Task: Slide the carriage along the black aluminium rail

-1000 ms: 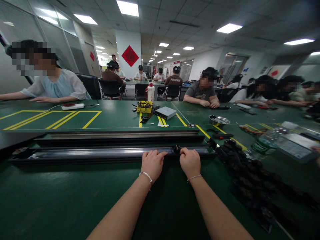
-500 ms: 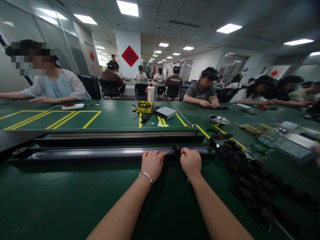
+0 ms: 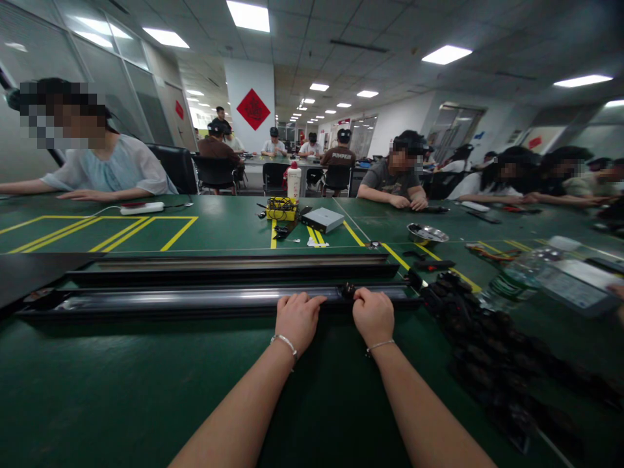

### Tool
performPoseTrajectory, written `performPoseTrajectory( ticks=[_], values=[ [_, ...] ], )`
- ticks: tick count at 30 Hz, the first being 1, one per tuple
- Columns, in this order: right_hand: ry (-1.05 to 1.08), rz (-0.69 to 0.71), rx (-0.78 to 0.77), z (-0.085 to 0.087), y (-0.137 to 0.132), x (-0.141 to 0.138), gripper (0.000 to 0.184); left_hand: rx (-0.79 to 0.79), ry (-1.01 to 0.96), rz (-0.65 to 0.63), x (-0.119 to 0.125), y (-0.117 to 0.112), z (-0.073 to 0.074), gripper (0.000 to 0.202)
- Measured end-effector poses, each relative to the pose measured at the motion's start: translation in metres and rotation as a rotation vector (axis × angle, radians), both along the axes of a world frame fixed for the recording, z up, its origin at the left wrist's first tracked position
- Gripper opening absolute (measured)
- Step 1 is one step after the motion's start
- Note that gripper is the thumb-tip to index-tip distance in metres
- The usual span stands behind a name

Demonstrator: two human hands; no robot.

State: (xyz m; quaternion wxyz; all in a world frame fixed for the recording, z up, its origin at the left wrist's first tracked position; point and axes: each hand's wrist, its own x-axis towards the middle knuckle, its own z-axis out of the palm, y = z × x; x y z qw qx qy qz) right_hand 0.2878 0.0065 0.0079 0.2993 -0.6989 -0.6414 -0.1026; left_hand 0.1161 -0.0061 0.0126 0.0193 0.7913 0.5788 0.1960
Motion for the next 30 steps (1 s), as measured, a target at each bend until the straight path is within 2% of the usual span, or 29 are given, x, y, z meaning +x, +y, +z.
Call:
performPoseTrajectory(
  ticks=[12, 30],
  values=[
    [0.007, 0.000, 0.014, -0.0003, -0.0004, 0.0008, 0.024, 0.054, -0.006, -0.027, -0.0013, 0.0019, -0.0042, 0.030],
    [-0.003, -0.030, -0.024, -0.0006, 0.0012, 0.0050, 0.023, 0.023, 0.002, -0.016, -0.0009, 0.0023, -0.0043, 0.031]
  ],
)
